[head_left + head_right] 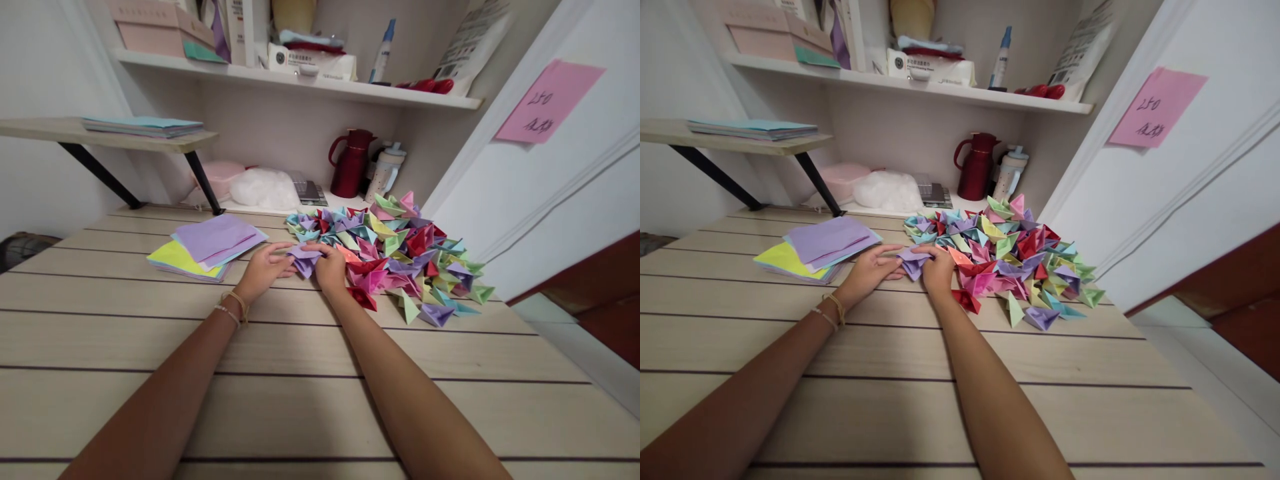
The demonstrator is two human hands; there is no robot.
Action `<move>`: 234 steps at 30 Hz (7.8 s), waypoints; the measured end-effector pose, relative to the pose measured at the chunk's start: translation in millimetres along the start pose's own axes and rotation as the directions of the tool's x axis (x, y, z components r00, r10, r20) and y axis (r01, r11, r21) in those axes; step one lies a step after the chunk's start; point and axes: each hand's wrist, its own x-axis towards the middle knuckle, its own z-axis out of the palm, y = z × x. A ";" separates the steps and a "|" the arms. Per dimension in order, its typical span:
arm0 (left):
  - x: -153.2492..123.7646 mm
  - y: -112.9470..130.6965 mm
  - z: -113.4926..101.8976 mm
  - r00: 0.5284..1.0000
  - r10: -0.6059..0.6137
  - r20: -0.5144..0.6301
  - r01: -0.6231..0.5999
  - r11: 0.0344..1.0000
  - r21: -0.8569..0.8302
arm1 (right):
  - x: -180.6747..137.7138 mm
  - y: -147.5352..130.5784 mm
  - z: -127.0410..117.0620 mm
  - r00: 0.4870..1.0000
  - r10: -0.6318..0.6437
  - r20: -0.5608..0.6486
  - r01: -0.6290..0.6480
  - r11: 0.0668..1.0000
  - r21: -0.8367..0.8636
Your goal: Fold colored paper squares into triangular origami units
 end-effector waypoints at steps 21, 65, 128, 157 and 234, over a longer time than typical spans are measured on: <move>5.7 0.8 -9.5 0.990 0.015 -0.138 -0.048 0.971 -0.235 | -0.7 -18.7 3.1 0.918 0.148 0.369 -0.279 0.901 0.333; 8.4 -8.1 -6.9 0.952 0.181 -0.248 -0.142 0.976 0.165 | -1.0 -5.1 5.8 0.968 0.050 0.246 -0.063 0.997 0.047; 13.5 -19.1 -9.3 0.974 0.196 -0.112 -0.145 0.922 0.359 | -4.3 -8.1 4.7 0.957 -0.029 0.287 0.112 0.955 -0.276; 12.1 -16.5 -7.2 0.980 0.169 -0.101 -0.123 0.927 0.354 | -4.9 -8.9 3.8 0.955 -0.016 0.297 0.099 0.958 -0.269; 15.5 -22.2 -8.0 0.980 0.183 -0.073 -0.149 0.931 0.332 | -2.8 -7.4 4.0 0.944 -0.031 0.328 0.137 0.943 -0.304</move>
